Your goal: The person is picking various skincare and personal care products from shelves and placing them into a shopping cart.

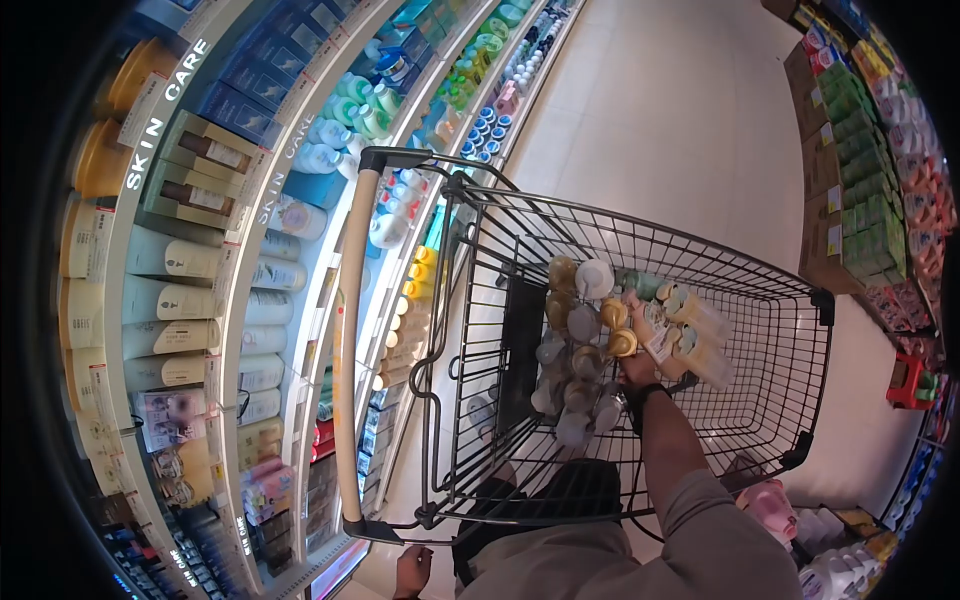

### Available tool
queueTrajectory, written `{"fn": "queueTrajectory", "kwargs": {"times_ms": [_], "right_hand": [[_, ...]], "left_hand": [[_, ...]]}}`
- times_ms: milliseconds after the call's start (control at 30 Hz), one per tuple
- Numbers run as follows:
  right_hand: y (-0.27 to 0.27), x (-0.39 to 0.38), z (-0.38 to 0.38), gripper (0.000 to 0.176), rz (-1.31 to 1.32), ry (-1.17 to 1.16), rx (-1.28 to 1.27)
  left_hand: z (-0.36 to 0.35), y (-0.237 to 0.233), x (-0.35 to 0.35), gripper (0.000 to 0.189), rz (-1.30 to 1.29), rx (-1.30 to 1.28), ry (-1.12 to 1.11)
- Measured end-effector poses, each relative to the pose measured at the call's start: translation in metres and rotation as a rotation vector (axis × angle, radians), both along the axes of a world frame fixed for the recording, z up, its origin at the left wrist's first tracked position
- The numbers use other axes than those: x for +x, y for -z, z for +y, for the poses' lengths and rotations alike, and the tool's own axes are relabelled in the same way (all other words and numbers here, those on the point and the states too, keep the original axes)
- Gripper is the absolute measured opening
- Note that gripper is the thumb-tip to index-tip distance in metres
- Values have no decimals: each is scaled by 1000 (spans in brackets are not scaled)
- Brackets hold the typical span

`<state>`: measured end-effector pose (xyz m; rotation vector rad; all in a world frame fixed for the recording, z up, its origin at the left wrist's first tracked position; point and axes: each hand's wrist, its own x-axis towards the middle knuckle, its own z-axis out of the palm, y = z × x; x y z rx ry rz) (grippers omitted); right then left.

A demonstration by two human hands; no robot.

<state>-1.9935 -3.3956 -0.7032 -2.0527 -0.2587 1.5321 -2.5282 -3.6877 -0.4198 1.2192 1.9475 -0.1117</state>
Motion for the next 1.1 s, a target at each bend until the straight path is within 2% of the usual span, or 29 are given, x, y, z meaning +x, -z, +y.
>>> {"fn": "queueTrajectory", "kwargs": {"times_ms": [133,233,300,333,400,500,600,667,800,867,900,933,1100], "right_hand": [[-19,7,-3,20,112,49,-38],[-39,13,-2,15,208,-128,-89],[-66,22,-14,18,270,-175,-156],[-80,24,-19,19,313,-218,-142],[-80,38,-38,21,360,-254,-167],[-99,57,-65,19,505,-284,-216],[-118,69,-92,17,556,-344,-226],[-140,72,-105,15,473,-457,-211],[-163,82,-122,20,505,-527,-174],[-188,82,-127,20,449,-543,-18],[-201,84,-126,19,435,-568,50],[-225,71,-128,20,406,-538,122],[-348,55,-114,28,221,-736,371]], "left_hand": [[6,-3,-9,18,25,129,47],[25,-27,4,20,25,171,17],[41,-45,17,21,24,175,-4],[44,-55,26,15,-48,274,-58],[51,-74,30,15,3,265,9],[41,-93,38,15,-51,418,34],[40,-128,56,20,-90,453,73],[35,-138,61,20,-109,511,89],[31,-158,73,20,-208,546,168],[32,-164,80,21,-229,586,173],[33,-167,83,21,-247,631,250],[35,-174,83,22,-250,671,330],[65,-200,116,28,-330,668,400]]}}
